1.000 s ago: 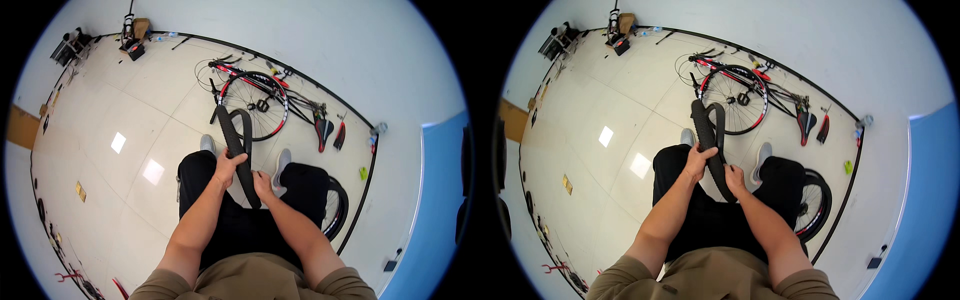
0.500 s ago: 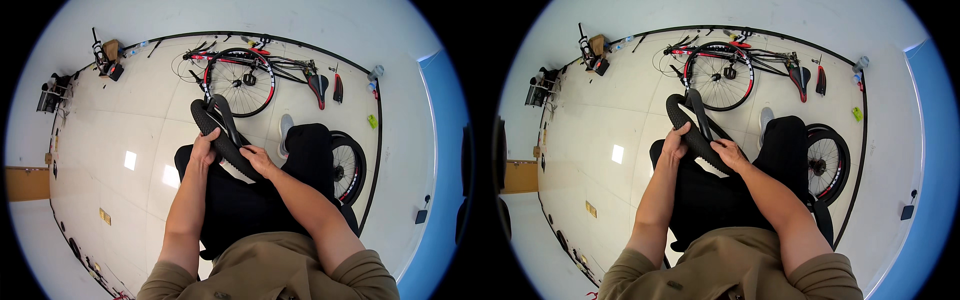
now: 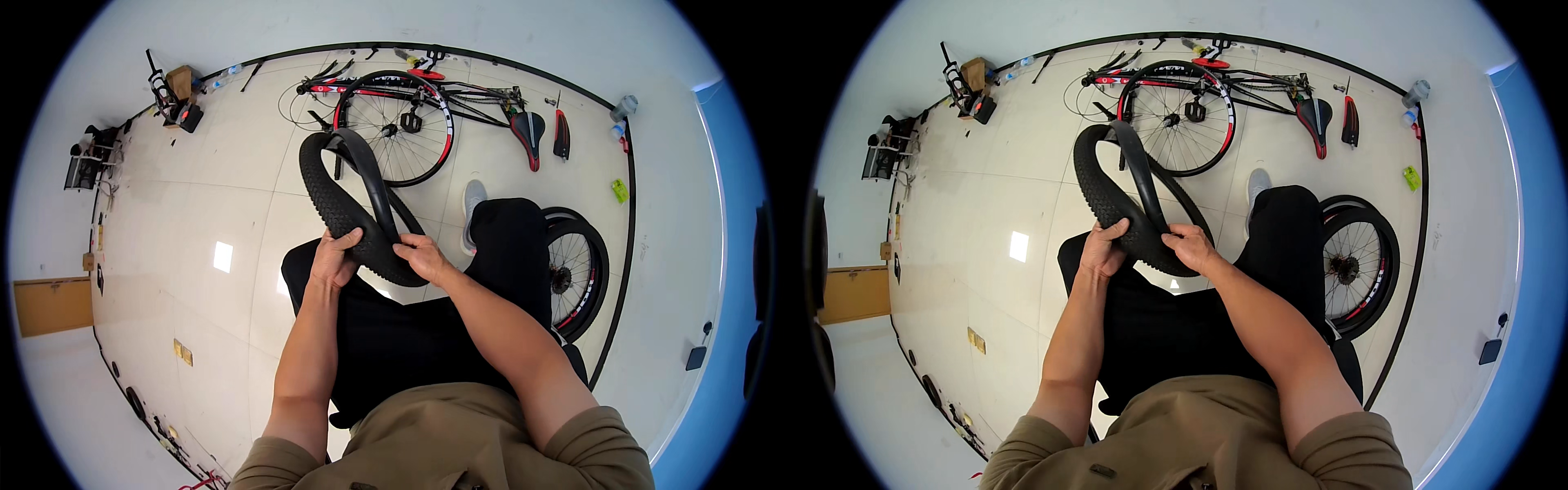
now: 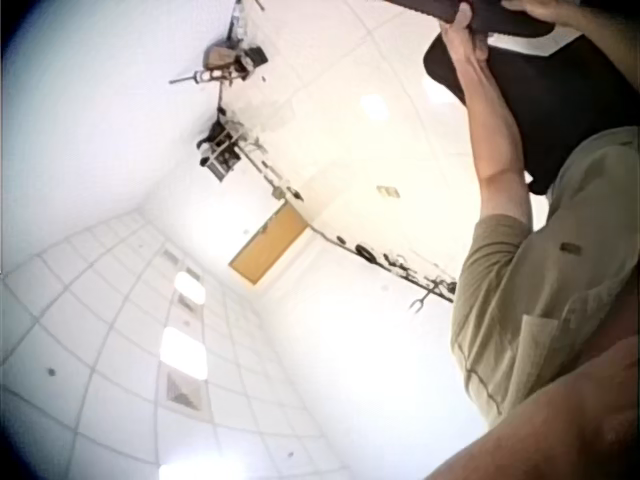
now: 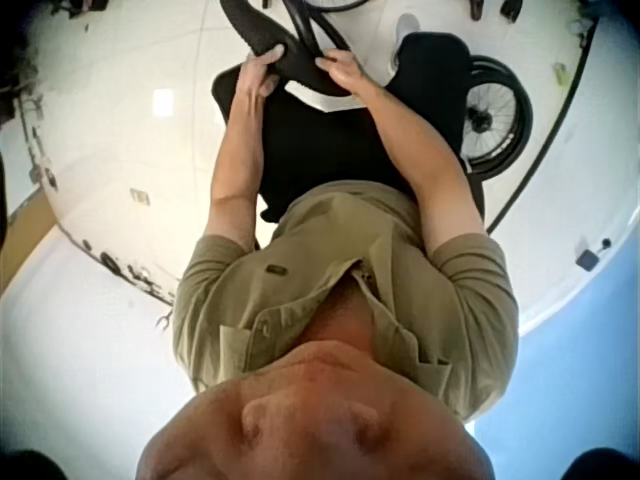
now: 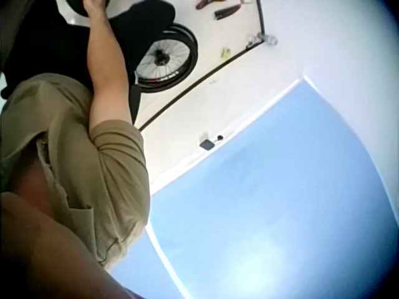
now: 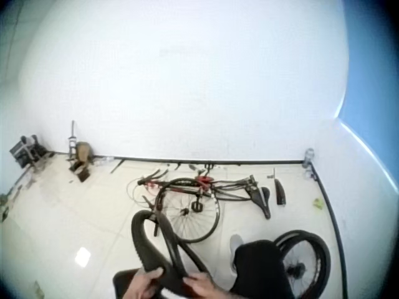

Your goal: The person removes a bicycle tire from a wheel, separates the inner tube, and then inserts the tube back into the tire. The person handles the tire and tube by hand throughout the process.

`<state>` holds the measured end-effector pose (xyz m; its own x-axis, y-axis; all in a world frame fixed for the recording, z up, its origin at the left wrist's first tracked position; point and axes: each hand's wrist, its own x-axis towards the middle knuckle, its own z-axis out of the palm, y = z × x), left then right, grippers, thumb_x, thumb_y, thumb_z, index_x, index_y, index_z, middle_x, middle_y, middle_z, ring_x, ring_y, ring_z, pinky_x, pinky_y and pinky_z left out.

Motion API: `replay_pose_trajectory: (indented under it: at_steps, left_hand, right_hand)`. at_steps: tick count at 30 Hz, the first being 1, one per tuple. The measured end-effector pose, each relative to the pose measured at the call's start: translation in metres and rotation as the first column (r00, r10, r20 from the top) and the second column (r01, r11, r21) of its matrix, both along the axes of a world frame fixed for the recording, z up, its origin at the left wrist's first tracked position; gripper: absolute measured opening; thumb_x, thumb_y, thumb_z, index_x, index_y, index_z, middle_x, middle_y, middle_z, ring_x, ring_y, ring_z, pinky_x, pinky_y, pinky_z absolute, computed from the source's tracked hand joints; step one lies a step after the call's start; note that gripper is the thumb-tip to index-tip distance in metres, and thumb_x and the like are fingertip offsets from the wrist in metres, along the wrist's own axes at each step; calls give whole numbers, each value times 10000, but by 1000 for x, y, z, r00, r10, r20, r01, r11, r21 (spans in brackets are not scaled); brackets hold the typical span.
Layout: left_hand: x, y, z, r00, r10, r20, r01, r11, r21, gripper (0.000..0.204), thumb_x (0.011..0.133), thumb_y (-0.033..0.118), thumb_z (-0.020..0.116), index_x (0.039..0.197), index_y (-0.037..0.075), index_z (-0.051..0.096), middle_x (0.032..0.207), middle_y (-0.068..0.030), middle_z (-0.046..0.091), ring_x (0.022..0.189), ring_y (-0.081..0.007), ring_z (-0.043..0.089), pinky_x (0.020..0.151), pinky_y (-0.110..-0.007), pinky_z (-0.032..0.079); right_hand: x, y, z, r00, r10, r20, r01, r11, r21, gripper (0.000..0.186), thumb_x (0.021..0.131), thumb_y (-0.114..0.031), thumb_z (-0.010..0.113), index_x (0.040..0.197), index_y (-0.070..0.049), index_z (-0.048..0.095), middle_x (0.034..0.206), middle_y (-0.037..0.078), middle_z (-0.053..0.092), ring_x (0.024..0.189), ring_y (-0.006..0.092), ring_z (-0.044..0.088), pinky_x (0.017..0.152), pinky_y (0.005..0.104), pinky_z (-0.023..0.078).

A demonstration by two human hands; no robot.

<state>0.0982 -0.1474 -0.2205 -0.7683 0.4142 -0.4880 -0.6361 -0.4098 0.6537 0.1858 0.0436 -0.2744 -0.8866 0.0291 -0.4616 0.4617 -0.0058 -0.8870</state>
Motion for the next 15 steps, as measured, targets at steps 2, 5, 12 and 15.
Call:
replay_pose_trajectory:
  at_steps: [2, 5, 12, 15]
  left_hand:
    - [-5, 4, -3, 996, -50, 77, 54, 997, -47, 377, 904, -77, 646, 1243, 65, 563, 1114, -104, 660, 1035, -290, 650, 976, -454, 530]
    - [-8, 5, -18, 992, -36, 123, 54, 987, -152, 406, 894, -73, 649, 1270, 47, 556, 1160, -113, 648, 1090, -309, 625, 1024, -470, 489]
    - [-3, 5, -18, 984, -139, 109, 157, 972, -177, 390, 867, -65, 659, 1246, -1, 593, 1177, -142, 663, 1116, -333, 624, 1053, -482, 461]
    - [-6, 3, -21, 982, -143, 126, 164, 971, -175, 343, 883, -44, 656, 1222, -48, 604, 1149, -151, 679, 1085, -330, 644, 1047, -470, 468]
  right_hand:
    - [-6, 1, -8, 1000, 22, 2, -22, 998, 56, 358, 935, -278, 649, 1201, -41, 685, 1067, 168, 722, 1010, 252, 676, 897, 338, 499]
    - [-13, -3, -13, 985, -135, -110, 144, 986, 84, 310, 923, -225, 664, 1167, -40, 710, 1022, 152, 741, 960, 261, 691, 858, 340, 514]
    - [-20, 7, -9, 993, -117, -13, 117, 993, 32, 303, 866, -216, 736, 1085, -7, 745, 842, 85, 716, 777, 169, 663, 719, 316, 519]
    - [-25, 8, -4, 990, -126, 62, 131, 989, -71, 265, 887, -191, 743, 1054, 14, 733, 838, 57, 689, 708, 123, 645, 631, 292, 532]
